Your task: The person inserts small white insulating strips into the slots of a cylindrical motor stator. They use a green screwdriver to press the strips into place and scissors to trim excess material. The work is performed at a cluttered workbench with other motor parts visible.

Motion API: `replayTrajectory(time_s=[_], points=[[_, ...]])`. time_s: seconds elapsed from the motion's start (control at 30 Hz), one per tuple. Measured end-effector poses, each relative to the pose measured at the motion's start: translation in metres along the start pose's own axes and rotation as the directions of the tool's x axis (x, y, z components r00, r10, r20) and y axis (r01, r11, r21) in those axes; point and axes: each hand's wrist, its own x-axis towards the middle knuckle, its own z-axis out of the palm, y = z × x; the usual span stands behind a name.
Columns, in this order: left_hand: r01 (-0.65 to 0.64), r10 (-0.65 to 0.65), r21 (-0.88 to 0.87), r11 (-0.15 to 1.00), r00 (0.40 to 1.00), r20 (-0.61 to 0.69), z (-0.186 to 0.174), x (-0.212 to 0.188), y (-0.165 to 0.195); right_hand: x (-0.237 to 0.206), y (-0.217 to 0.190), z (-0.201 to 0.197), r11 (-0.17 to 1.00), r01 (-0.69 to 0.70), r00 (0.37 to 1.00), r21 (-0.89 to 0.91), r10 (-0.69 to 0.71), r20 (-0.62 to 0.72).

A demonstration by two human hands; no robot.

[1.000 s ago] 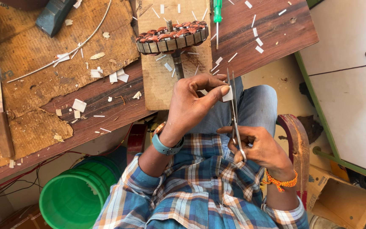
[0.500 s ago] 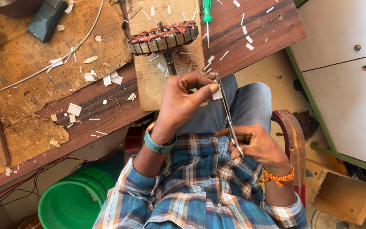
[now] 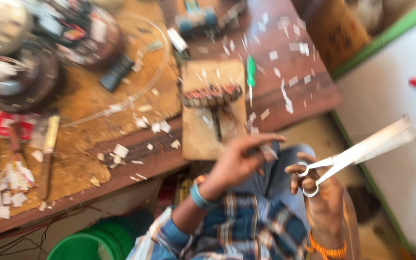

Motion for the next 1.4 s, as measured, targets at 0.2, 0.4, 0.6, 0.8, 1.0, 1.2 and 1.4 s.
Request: replayTrajectory(time_s=[0.2,0.4,0.6,0.8,1.0,1.2,1.4], points=[[-0.171,0.156,0.238,0.956,0.985,0.079,0.021,-0.005,0.006,0.020,0.013,-0.002,0.997,-0.034,0.993,-0.076,0.025,-0.113],[-0.255,0.227,0.340,0.905,0.967,0.119,0.020,-0.006,-0.001,0.019,0.038,-0.030,0.995,-0.089,0.981,-0.049,0.079,-0.175],[-0.119,0.114,0.033,0.992,0.987,0.113,0.030,0.000,-0.021,0.020,0.031,-0.042,0.995,-0.043,0.998,-0.092,0.038,-0.053],[-0.096,0.097,-0.017,0.995,0.992,0.082,0.037,0.009,-0.051,0.017,0.030,-0.026,0.988,0.046,0.988,-0.148,-0.067,-0.142],[-0.309,0.301,0.314,0.898,0.951,0.077,0.044,0.000,-0.036,0.003,0.032,-0.001,0.992,0.046,0.953,-0.115,-0.078,-0.293],[-0.467,0.476,0.412,0.782,0.875,0.089,0.060,-0.014,-0.003,0.003,0.006,0.008,0.990,0.109,0.905,-0.092,-0.138,-0.403],[-0.266,0.263,0.152,0.952,0.964,0.041,0.043,-0.013,0.018,-0.002,-0.026,0.023,0.971,0.239,0.940,-0.033,-0.239,-0.241]])
